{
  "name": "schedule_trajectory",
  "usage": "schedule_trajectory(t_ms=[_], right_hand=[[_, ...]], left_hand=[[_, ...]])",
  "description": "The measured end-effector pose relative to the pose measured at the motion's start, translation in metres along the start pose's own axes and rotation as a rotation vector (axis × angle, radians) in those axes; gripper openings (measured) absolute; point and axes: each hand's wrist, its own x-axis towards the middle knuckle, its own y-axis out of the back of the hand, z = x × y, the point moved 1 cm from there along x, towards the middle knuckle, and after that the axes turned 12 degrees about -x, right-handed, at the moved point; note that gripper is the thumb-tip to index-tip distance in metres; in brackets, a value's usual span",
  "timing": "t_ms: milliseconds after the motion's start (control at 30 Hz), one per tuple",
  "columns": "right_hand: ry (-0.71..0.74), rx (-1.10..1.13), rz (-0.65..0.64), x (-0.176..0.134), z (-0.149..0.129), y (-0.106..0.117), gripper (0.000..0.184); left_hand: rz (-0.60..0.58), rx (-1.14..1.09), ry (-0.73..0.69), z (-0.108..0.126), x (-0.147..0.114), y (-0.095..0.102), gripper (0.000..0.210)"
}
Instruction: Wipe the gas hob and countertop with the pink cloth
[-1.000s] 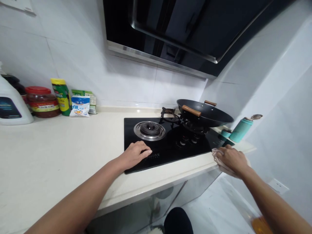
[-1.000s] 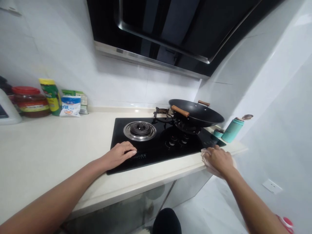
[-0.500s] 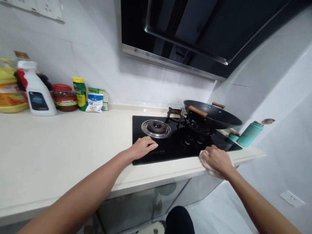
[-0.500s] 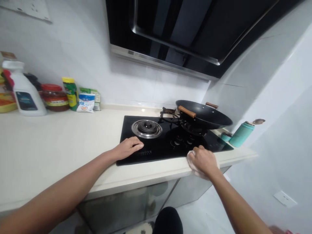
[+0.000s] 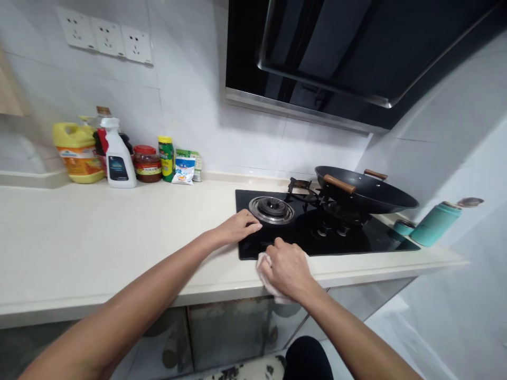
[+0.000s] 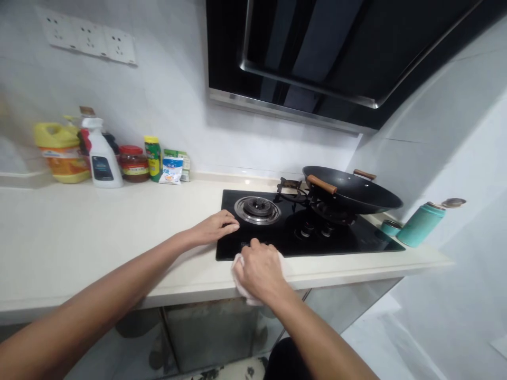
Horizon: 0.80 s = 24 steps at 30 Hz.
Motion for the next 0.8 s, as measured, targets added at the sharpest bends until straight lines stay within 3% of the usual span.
schedule_trajectory(t_ms=[167,300,400,533,600,667,800], right_hand=[[0.158,0.119,0.113,0.016,-0.06,0.01,0.024],[0.264,0.28,0.237,0.026,-0.094,0.002,0.022],[0.278,0.448,0.278,0.034,-0.096,-0.006,0.016],[0.285,0.788,0.289,0.047,-0.068,-0.01,0.02],[0.207,0.904,0.317,0.057,-0.044,-0.013,0.024],[0.043,0.913,0.36,0.069,-0.012,-0.02,0.028],[-0.438,0.771,0.392,0.094,0.065,-0.048,0.04]], left_hand=[[0.041,0.092,0.131,-0.02,-0.007,0.03,0.045],[0.091,0.135,0.128,-0.033,-0.014,0.031,0.042],[0.098,0.163,0.101,-0.043,-0.022,0.027,0.038],[0.091,0.213,0.071,-0.05,-0.029,0.031,0.036],[0.094,0.254,0.079,-0.052,-0.03,0.036,0.037],[0.081,0.281,0.098,-0.054,-0.031,0.039,0.038],[0.027,0.277,0.104,-0.054,-0.03,0.038,0.039]])
